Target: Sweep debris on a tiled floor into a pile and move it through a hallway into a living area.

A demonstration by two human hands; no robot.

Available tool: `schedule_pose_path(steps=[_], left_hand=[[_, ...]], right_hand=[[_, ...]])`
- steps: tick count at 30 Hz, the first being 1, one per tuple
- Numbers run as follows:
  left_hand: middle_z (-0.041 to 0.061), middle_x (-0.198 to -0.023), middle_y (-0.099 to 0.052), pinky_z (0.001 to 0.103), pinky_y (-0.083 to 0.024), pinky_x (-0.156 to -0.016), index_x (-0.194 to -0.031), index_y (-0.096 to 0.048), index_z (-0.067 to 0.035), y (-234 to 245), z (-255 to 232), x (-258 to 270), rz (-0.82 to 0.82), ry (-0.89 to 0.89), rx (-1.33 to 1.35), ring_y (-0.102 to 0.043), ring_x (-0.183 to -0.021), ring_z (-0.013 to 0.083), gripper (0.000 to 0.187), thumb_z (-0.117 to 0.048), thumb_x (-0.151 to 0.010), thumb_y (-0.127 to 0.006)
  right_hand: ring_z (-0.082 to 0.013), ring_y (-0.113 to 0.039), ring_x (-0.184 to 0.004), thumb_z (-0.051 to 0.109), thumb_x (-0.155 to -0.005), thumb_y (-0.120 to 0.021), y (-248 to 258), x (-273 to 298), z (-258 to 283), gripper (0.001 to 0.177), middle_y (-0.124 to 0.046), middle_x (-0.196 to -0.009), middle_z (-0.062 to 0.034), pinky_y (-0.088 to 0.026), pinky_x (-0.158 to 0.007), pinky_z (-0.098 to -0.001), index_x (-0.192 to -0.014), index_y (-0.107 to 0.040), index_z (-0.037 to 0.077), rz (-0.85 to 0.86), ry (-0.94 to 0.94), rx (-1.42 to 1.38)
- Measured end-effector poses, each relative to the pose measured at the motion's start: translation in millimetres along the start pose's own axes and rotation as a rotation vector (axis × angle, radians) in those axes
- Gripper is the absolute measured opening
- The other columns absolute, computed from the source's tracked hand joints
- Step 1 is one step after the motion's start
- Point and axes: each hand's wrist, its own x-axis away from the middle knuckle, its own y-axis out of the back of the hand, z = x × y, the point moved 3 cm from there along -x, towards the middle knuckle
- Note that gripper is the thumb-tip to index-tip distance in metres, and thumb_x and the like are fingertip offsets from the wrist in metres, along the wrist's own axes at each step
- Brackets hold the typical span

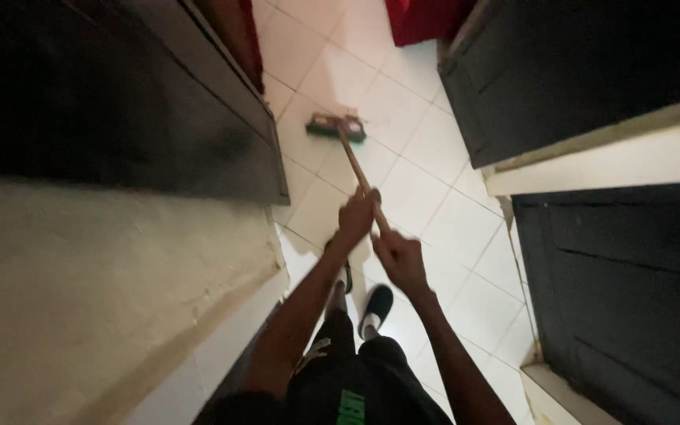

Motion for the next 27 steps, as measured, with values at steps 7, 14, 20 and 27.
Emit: schedule_pose_path(steps=[7, 14, 20, 27], left_hand=[[0.018, -0.108, -0.059, 0.052, -0.055, -0.066, -0.103, -0.056, -0.013, -13.4, 60.4, 33.3, 0.061, 0.032, 0.148, -0.066, -0.092, 0.0373, 0.006, -0.017, -0.098, -0.057], [0.024, -0.131, -0.049, 0.052, -0.057, -0.071, -0.110, -0.053, -0.010, -59.8, 130.6, -69.8, 0.056, -0.008, 0.132, -0.067, -0.096, 0.0399, 0.006, -0.014, -0.105, -0.055], [0.022, -0.122, -0.058, 0.048, -0.059, -0.064, -0.108, -0.054, -0.012, 12.7, 102.7, -153.4, 0.012, -0.100, 0.037, -0.070, -0.085, 0.0363, 0.008, -0.016, -0.101, -0.054], [0.026, -0.122, -0.059, 0.047, -0.060, -0.063, -0.104, -0.056, -0.009, 20.7, 34.6, -129.0, -0.118, -0.222, 0.276, -0.070, -0.076, 0.0372, 0.007, -0.014, -0.102, -0.052]], right_hand=[[-0.0256, -0.060, -0.057, 0.017, -0.094, -0.070, -61.9, 22.7, -0.2, 0.032, -0.057, -0.064, -0.0102, -0.049, -0.053, -0.0386, -0.067, -0.059, 0.004, 0.177, 0.198, 0.095], [-0.0312, -0.058, -0.065, 0.017, -0.098, -0.067, -100.7, -48.8, -26.9, 0.037, -0.056, -0.066, -0.0151, -0.049, -0.059, -0.0457, -0.065, -0.059, 0.002, 0.170, 0.104, 0.217], [-0.0304, -0.058, -0.065, 0.021, -0.101, -0.068, -81.0, -138.9, -16.7, 0.040, -0.057, -0.069, -0.0152, -0.048, -0.059, -0.0449, -0.067, -0.059, 0.002, 0.069, 0.067, 0.253], [-0.0175, -0.048, -0.045, 0.019, -0.094, -0.071, 18.0, -103.1, 57.0, 0.035, -0.052, -0.056, -0.0066, -0.039, -0.045, -0.0356, -0.068, -0.054, 0.003, -0.153, 0.032, 0.049]])
